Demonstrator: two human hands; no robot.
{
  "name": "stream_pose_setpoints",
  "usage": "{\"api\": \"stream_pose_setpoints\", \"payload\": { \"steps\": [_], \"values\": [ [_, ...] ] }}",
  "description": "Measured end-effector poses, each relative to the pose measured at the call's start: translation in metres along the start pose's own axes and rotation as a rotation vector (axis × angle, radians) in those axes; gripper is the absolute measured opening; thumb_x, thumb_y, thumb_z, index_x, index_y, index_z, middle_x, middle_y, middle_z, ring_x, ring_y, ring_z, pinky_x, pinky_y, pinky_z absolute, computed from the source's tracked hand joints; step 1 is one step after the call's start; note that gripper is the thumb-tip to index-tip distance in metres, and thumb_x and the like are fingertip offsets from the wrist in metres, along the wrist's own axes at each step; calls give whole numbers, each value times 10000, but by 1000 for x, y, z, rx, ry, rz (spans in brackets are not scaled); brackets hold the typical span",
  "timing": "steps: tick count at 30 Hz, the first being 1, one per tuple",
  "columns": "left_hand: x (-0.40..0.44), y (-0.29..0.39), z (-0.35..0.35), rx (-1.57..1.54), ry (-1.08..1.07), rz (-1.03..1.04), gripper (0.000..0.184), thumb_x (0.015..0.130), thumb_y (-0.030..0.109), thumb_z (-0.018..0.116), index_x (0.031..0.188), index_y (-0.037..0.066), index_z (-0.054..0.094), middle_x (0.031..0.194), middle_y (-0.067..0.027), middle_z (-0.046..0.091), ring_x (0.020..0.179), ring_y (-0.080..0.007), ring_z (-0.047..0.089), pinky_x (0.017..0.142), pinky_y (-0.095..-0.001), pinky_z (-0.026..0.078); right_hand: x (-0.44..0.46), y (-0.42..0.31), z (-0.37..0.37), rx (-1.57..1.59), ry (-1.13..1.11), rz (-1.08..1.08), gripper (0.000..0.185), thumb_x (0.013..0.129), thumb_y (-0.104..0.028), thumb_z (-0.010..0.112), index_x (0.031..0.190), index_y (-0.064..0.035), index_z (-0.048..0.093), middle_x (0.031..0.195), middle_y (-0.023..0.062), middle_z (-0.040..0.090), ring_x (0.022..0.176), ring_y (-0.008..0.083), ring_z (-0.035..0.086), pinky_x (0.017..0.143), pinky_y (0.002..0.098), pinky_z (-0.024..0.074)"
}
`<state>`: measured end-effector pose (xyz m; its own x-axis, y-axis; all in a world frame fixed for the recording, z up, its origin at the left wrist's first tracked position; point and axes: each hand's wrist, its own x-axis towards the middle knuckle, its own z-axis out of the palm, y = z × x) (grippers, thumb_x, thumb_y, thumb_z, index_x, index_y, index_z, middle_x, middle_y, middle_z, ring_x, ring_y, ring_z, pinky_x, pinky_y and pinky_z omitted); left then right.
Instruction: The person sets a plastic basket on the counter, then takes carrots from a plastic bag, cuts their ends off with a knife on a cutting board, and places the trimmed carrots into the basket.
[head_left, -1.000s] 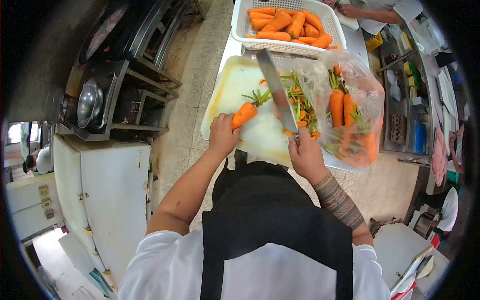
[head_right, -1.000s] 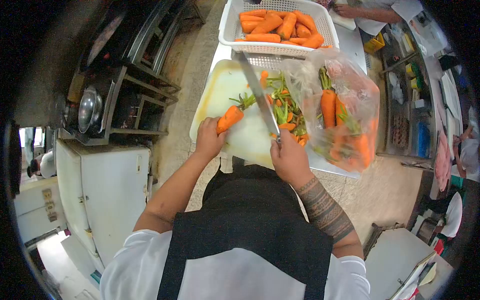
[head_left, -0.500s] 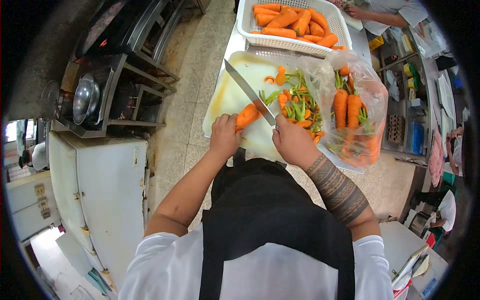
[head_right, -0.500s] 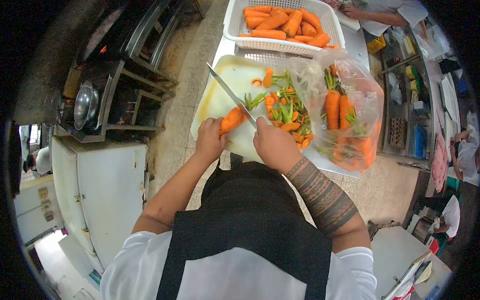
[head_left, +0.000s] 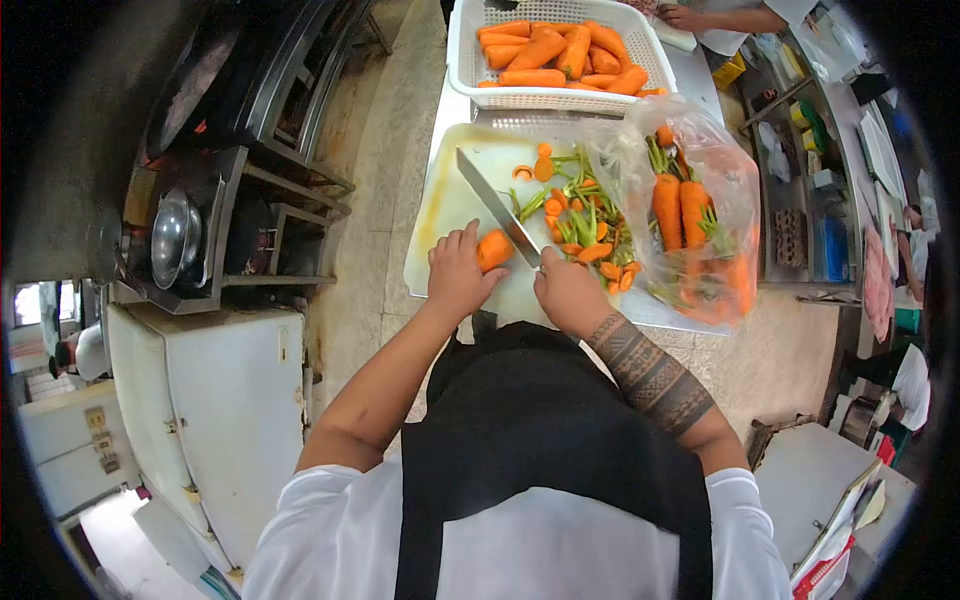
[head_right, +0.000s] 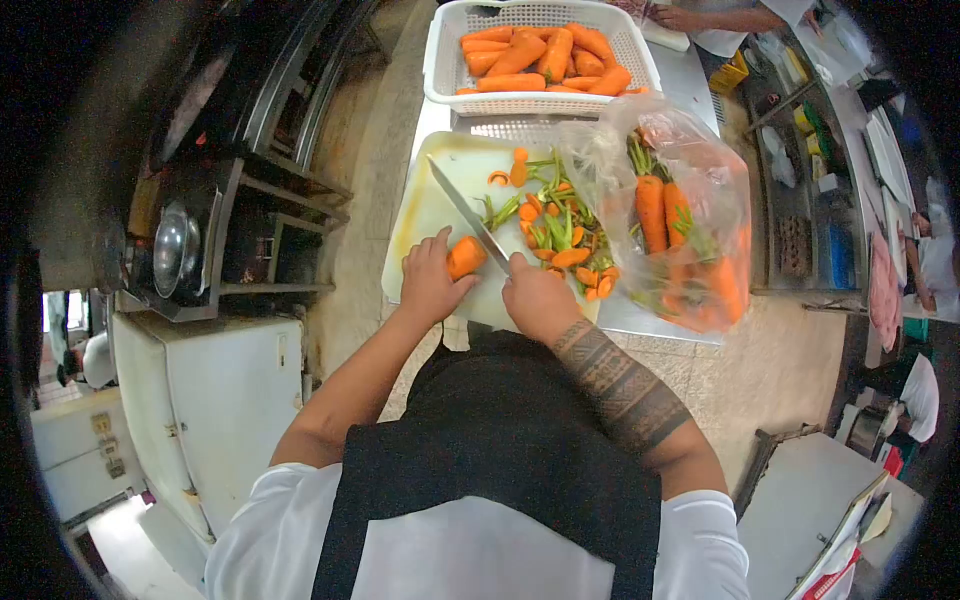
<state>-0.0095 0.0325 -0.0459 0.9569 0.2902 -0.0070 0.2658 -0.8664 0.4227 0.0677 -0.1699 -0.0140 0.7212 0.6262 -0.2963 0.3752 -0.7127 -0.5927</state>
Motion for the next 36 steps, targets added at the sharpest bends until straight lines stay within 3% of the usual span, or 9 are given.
{"api": "stream_pose_setpoints", "payload": {
  "steps": [4,7,10,16,19,26,32,36],
  "values": [
    [19,1,-16,-129,-63,105,598,776,220,854,1302,57,619,1197,-147,650,1136,-374,592,1019,-498,460,-21,31,-2,70,150,-1,279,985,-223,587,1099,18,505,891,295,677,898,497,670,786,592,517],
    [22,13,-51,-304,-57,197,576,771,173,871,1281,65,627,1216,-137,668,1181,-360,596,1049,-464,469,-44,47,-13,119,150,117,266,987,-224,585,1085,14,516,895,304,674,896,496,666,785,591,514],
    [25,20,-75,-382,-17,259,580,765,133,882,1282,78,624,1256,-127,666,1229,-337,589,1074,-436,463,-53,52,-12,85,107,180,321,975,-222,582,1197,4,527,957,291,706,891,475,693,810,585,540],
    [69,38,-99,-340,-13,408,580,788,149,873,1297,57,612,1293,-131,648,1223,-321,602,1059,-420,477,-58,34,-15,95,76,301,414,976,-215,554,1330,-3,516,963,284,711,905,468,701,804,582,552],
    [88,46,-102,-465,-206,344,579,809,169,854,1305,12,600,1252,-164,631,1189,-335,610,1040,-424,491,-58,37,-8,88,114,269,473,974,-221,553,1396,-16,498,963,272,716,901,458,707,798,576,555],
    [65,1,-24,-50,-392,183,593,825,178,817,1338,-23,596,1218,-217,582,1159,-409,592,1036,-463,491,-64,23,-8,72,147,206,294,962,-206,561,1175,-4,535,882,248,712,847,441,713,769,580,551],
    [42,-1,1,-34,-217,123,596,812,117,795,1353,-28,589,1199,-213,583,1162,-407,561,1041,-479,467,-65,0,-24,47,42,156,206,965,-187,560,1063,-10,523,796,231,702,770,447,706,713,572,556],
    [36,-2,8,-1,-146,162,598,801,131,811,1334,-29,594,1180,-195,575,1102,-396,574,965,-501,481,-67,-12,-36,58,-14,159,209,981,-193,569,1056,-6,514,796,243,687,791,462,693,728,578,543]
  ]
}}
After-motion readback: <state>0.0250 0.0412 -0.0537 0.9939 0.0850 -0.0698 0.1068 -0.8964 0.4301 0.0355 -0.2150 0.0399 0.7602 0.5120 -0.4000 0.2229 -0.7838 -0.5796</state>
